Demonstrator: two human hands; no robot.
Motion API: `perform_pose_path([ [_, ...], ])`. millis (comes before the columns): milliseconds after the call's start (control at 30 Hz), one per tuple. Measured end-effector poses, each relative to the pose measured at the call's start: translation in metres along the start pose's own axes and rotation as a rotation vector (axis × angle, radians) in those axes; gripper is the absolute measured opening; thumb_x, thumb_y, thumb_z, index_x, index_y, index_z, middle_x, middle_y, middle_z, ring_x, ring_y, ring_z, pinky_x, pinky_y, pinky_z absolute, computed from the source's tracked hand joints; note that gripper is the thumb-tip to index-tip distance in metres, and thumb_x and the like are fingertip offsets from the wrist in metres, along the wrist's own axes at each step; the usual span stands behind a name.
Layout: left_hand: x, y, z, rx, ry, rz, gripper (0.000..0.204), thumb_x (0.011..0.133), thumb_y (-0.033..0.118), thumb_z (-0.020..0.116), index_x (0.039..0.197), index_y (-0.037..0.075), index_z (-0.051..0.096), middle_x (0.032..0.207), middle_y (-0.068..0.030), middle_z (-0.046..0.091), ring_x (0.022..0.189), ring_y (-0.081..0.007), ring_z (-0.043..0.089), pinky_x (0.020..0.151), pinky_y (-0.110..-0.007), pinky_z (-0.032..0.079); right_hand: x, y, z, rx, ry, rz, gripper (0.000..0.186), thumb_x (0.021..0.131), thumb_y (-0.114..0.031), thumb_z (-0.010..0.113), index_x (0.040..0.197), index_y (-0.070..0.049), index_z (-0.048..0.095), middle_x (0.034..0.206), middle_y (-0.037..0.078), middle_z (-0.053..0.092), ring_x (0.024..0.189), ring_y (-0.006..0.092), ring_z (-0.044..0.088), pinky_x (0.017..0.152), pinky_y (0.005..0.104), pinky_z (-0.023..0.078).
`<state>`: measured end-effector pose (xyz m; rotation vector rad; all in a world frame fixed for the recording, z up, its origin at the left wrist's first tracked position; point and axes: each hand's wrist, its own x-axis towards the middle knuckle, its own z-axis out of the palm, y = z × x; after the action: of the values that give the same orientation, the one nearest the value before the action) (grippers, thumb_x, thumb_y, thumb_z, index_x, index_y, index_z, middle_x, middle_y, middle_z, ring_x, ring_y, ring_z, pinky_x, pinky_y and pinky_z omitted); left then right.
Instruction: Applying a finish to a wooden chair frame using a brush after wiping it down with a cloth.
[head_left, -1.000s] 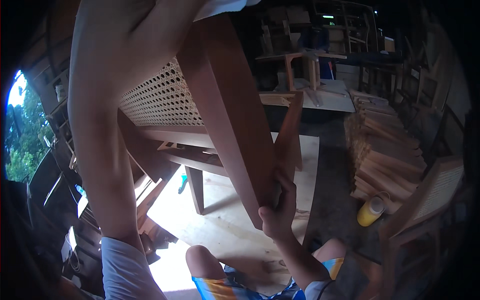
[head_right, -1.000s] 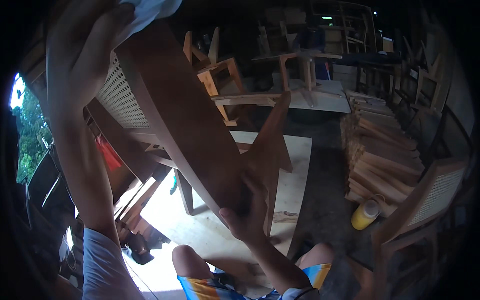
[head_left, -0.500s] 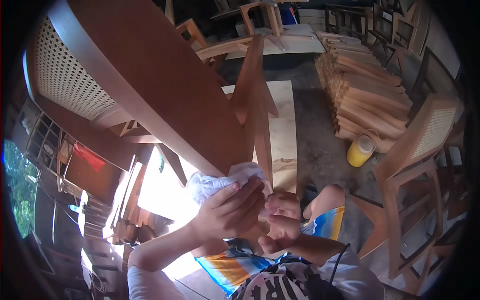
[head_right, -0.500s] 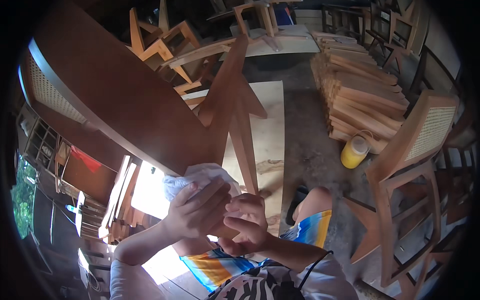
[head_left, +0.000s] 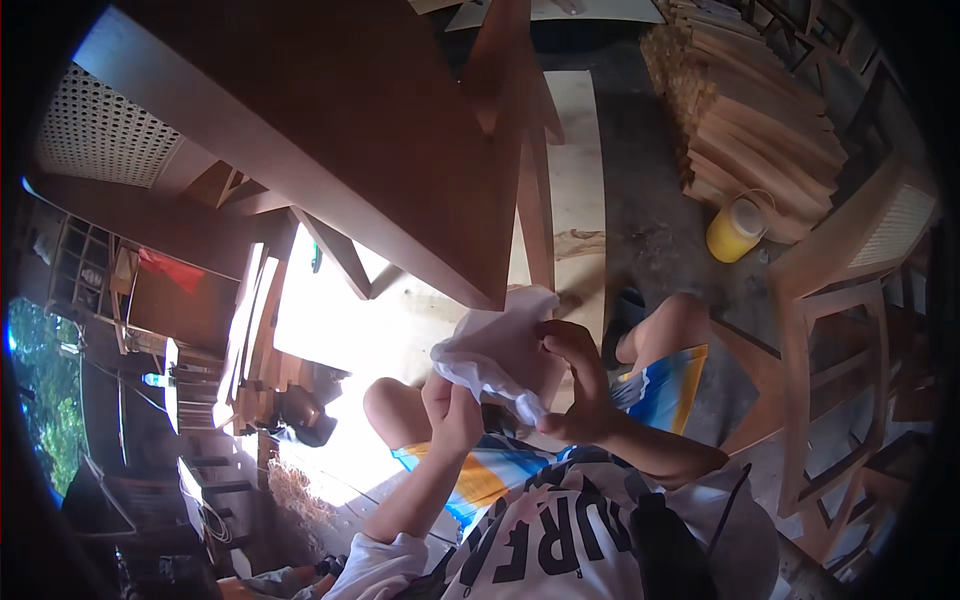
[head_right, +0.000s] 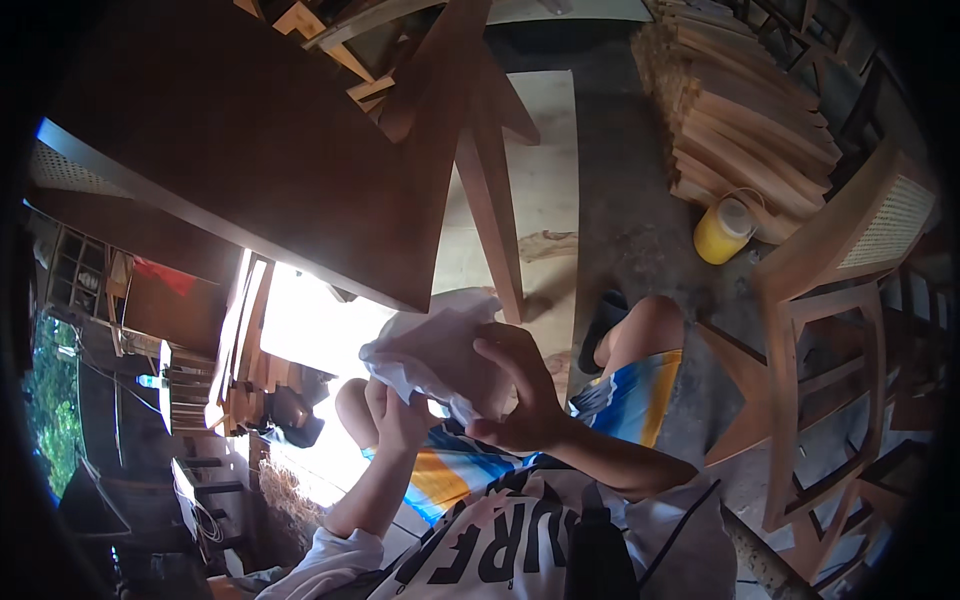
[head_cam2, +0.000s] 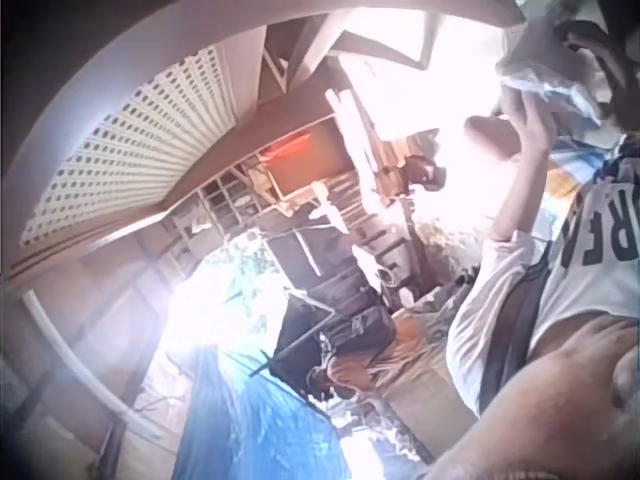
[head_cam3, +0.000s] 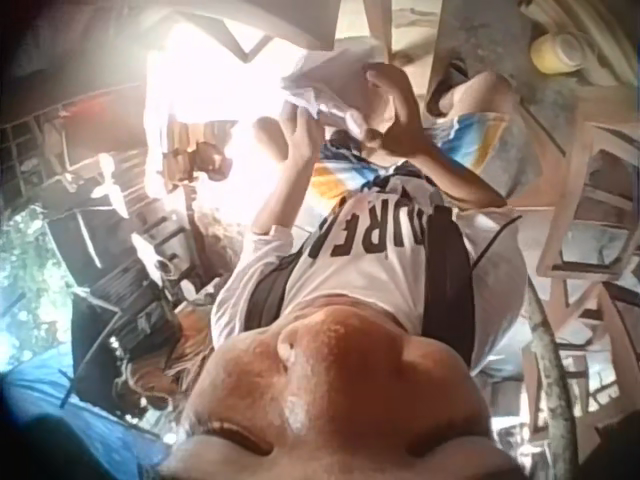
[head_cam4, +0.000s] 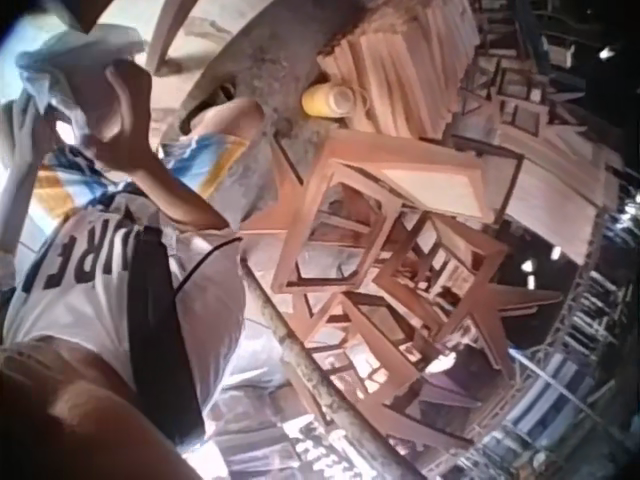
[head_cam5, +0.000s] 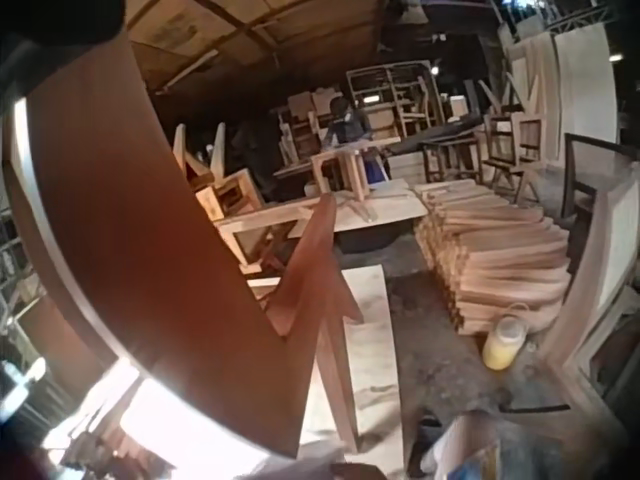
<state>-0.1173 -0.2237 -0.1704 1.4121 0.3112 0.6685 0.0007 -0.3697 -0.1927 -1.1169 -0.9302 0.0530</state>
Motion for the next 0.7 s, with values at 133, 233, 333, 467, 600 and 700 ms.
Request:
perform_pose_path([
  [133, 0.004, 0.030, 0.017, 0.505, -0.363, 0.240, 0.045, 0.090, 0.021, 0.058, 0.126, -0.006, 0.062, 0.120, -0.0263, 0.064, 0.106, -0.0378, 0.068, 0.092, -0.038, 0.052, -0.011, 0.004, 0.017, 0.126, -0.147, 0.136, 0.090, 0.085, -0.035, 0.079, 0.155, -0.004, 0.030, 0.147, 0.019, 0.043, 0.134, 0.0302, 0.046, 0.111, 0.0412, 0.038],
  [233, 0.016, 0.049, 0.021, 0.456, -0.291, 0.248, 0.062, 0.099, 0.043, 0.041, 0.127, -0.009, 0.060, 0.122, -0.0269, 0.064, 0.109, -0.0361, 0.067, 0.093, -0.039, 0.052, -0.019, 0.025, 0.011, 0.392, 0.090, 0.524, 0.055, 0.104, -0.022, 0.050, 0.151, 0.000, 0.034, 0.148, 0.016, 0.047, 0.134, 0.0252, 0.050, 0.112, 0.0370, 0.039],
  [333, 0.029, 0.073, 0.028, 0.501, -0.004, 0.467, 0.075, 0.096, 0.056, 0.046, 0.135, -0.008, 0.052, 0.125, -0.0275, 0.061, 0.116, -0.0357, 0.063, 0.097, -0.045, 0.051, 0.004, 0.036, -0.006, 0.255, 0.323, 0.420, 0.067, 0.107, -0.049, 0.036, 0.155, -0.003, 0.026, 0.156, 0.014, 0.039, 0.142, 0.0259, 0.042, 0.118, 0.0385, 0.030],
  [467, 0.079, 0.099, 0.075, 0.521, 0.049, 0.633, 0.102, 0.083, 0.043, 0.076, 0.152, -0.003, 0.018, 0.148, -0.0274, 0.038, 0.137, -0.0356, 0.045, 0.105, -0.049, 0.043, 0.056, 0.015, -0.001, 0.232, 0.303, 0.091, 0.079, 0.106, -0.058, 0.023, 0.157, 0.001, 0.018, 0.164, 0.014, 0.024, 0.151, 0.0282, 0.025, 0.123, 0.0385, 0.017],
  [600, 0.106, 0.113, 0.119, 0.257, 0.196, 0.533, 0.083, 0.092, 0.009, 0.069, 0.147, -0.003, 0.009, 0.141, -0.0317, 0.043, 0.120, -0.0325, 0.062, 0.095, -0.040, 0.054, 0.057, 0.036, 0.036, 0.024, -0.056, 0.114, 0.090, 0.102, -0.063, 0.025, 0.158, 0.003, 0.002, 0.166, 0.023, 0.007, 0.154, 0.0341, 0.009, 0.122, 0.0424, 0.016],
  [700, 0.107, 0.110, 0.106, 0.206, 0.247, 0.644, 0.060, 0.088, 0.031, 0.078, 0.125, 0.000, 0.042, 0.108, -0.0117, 0.048, 0.098, -0.0207, 0.053, 0.088, -0.034, 0.042, 0.089, 0.005, 0.064, 0.038, 0.139, -0.195, 0.084, 0.103, -0.059, 0.025, 0.159, 0.002, 0.007, 0.167, 0.024, 0.002, 0.155, 0.0363, 0.005, 0.123, 0.0486, 0.013],
])
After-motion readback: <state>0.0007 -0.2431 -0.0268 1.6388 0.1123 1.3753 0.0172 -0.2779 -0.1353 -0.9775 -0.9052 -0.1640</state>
